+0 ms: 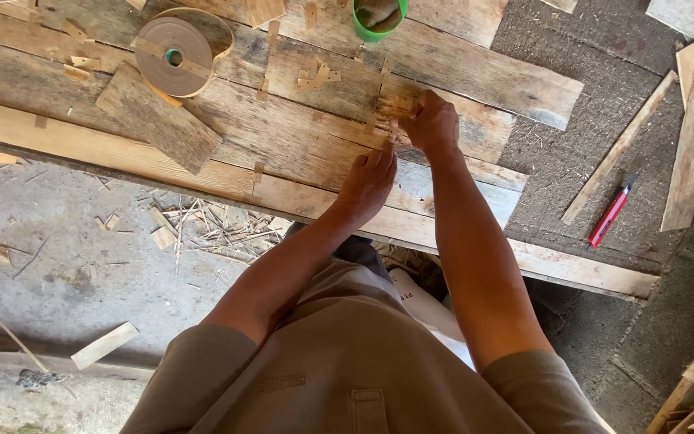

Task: The person is fitting thin wood planks together to create a flat surface.

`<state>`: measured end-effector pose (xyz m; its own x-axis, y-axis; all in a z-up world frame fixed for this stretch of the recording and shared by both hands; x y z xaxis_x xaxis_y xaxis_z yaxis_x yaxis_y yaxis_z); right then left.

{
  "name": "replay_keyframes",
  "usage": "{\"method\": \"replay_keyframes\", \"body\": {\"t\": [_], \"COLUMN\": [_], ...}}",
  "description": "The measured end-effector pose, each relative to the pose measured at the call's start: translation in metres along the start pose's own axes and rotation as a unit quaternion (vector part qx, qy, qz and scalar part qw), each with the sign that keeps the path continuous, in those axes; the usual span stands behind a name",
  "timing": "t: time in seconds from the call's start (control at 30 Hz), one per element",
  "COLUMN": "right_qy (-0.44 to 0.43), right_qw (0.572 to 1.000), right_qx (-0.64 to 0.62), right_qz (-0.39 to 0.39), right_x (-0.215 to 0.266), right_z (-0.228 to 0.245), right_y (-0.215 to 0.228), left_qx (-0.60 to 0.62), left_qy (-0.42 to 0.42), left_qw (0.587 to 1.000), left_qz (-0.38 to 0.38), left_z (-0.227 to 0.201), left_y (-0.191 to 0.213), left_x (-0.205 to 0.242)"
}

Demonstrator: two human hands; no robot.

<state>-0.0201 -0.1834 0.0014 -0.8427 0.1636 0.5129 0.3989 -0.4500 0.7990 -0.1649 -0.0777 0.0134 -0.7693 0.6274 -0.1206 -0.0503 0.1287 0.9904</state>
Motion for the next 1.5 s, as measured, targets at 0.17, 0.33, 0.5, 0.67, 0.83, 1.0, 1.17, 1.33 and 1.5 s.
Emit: {"method": "replay_keyframes", "body": {"t": [0.17, 0.33, 0.5, 0.67, 0.83, 1.0, 1.17, 1.33, 1.5], "right_qy": [0.019, -0.019, 0.01, 0.102, 0.15, 0.154, 0.157, 0.155, 0.149], "right_qw": [0.999, 0.999, 1.0, 0.992, 0.986, 0.984, 0.985, 0.983, 0.987], "right_qx": [-0.013, 0.02, -0.027, 0.008, -0.008, -0.003, -0.017, 0.016, -0.005], "right_qz": [-0.025, -0.016, -0.004, -0.078, -0.076, -0.089, -0.064, -0.098, -0.054], "right_x": [-0.002, 0.002, 0.001, 0.008, 0.018, 0.019, 0.025, 0.037, 0.033], "right_z": [-0.001, 0.001, -0.003, -0.008, -0.008, -0.012, -0.01, -0.003, -0.015], "right_y": [0.002, 0.0, -0.004, -0.008, -0.012, -0.014, -0.013, -0.01, -0.017], "left_qx": [-0.005, 0.005, -0.027, 0.03, 0.07, 0.113, 0.191, 0.268, 0.253], "left_qy": [-0.003, -0.003, -0.011, 0.004, 0.017, 0.055, 0.101, 0.136, 0.129], "left_qw": [1.0, 1.0, 0.999, 1.0, 0.997, 0.992, 0.967, 0.94, 0.942], "left_qz": [-0.014, -0.002, 0.026, 0.005, -0.001, 0.003, -0.133, -0.16, -0.181], "left_z": [0.001, 0.0, -0.001, 0.001, 0.002, 0.007, 0.016, 0.019, 0.015], "left_y": [0.002, 0.0, -0.005, 0.003, 0.008, 0.012, 0.01, 0.016, 0.016], "left_x": [-0.001, 0.001, 0.0, 0.002, 0.005, 0.009, 0.025, 0.031, 0.037]}}
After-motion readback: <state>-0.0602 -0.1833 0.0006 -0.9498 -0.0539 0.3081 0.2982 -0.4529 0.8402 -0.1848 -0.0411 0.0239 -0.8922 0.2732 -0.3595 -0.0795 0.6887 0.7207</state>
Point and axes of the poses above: each hand's wrist, its own x-axis away from the middle knuckle, its own y-axis out of the back of the hand, z = x × y, the point moved 7 cm from there along -x, towards the middle knuckle, and after that the axes turned 13 degrees about -y, right-handed, at the moved point
